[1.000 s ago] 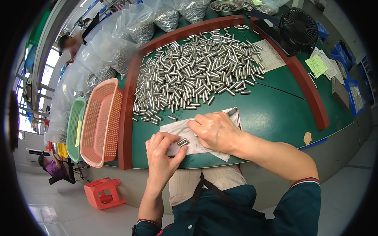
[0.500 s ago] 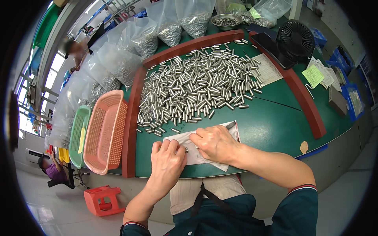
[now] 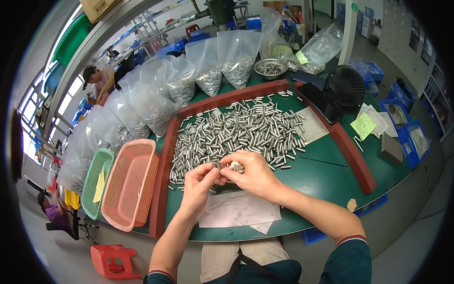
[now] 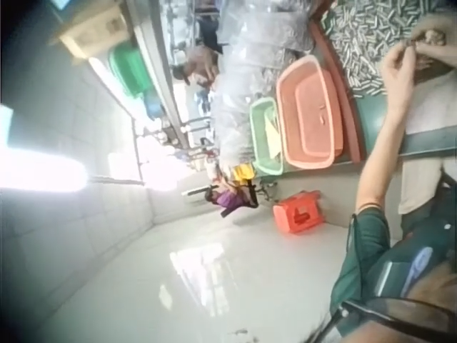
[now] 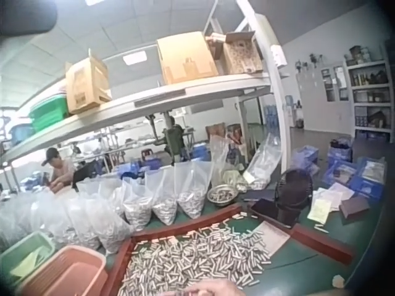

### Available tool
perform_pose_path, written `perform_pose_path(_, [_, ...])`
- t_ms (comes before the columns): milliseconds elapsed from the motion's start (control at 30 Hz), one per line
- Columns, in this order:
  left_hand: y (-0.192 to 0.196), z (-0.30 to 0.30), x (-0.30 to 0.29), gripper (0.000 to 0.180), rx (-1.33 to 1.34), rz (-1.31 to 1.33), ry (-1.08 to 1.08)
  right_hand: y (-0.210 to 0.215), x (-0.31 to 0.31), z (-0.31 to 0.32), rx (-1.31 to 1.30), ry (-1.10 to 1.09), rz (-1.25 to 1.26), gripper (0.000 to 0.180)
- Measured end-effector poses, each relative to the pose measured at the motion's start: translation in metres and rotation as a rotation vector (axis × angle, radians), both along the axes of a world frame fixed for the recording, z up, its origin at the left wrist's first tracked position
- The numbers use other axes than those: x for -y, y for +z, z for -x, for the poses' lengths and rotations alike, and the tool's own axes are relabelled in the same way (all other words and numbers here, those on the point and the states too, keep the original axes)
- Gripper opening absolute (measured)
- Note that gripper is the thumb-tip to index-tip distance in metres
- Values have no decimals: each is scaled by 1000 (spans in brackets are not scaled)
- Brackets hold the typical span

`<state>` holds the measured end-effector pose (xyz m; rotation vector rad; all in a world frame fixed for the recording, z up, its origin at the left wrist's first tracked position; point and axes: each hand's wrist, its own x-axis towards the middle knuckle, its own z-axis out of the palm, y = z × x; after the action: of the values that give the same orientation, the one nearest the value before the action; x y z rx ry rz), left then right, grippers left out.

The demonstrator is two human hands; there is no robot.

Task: Manually inspecting small metal pins or cylinders on a workbench and sorting them into bins.

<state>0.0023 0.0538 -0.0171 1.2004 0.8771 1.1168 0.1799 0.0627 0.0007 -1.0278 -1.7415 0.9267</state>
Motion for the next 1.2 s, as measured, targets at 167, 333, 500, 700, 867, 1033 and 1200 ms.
perform_pose_path(167, [-12,-3,-11,21,63,117,-100,-17,0,0,-106,-51,87,20])
perform_pose_path(333, [-16,-2,-7,23,106,218,-158,-18,1,-3,-6,-36,99,20])
perform_pose_path(500, [-13,3,-10,21,137,285,-199,-17,-1,-2,25,-45,41,17])
perform_pose_path(700, [-15,5,-8,18,182,333,-195,-20,0,0,38,-34,45,17])
perform_pose_path(867, [-16,5,-7,17,170,336,-205,-19,1,-1,71,-30,38,16])
perform_pose_path(1033, [-17,6,-8,16,144,325,-213,-20,1,-1,71,-29,28,16])
perform_pose_path(1200, [-18,7,-9,15,124,320,-198,-20,1,-1,79,-14,39,17])
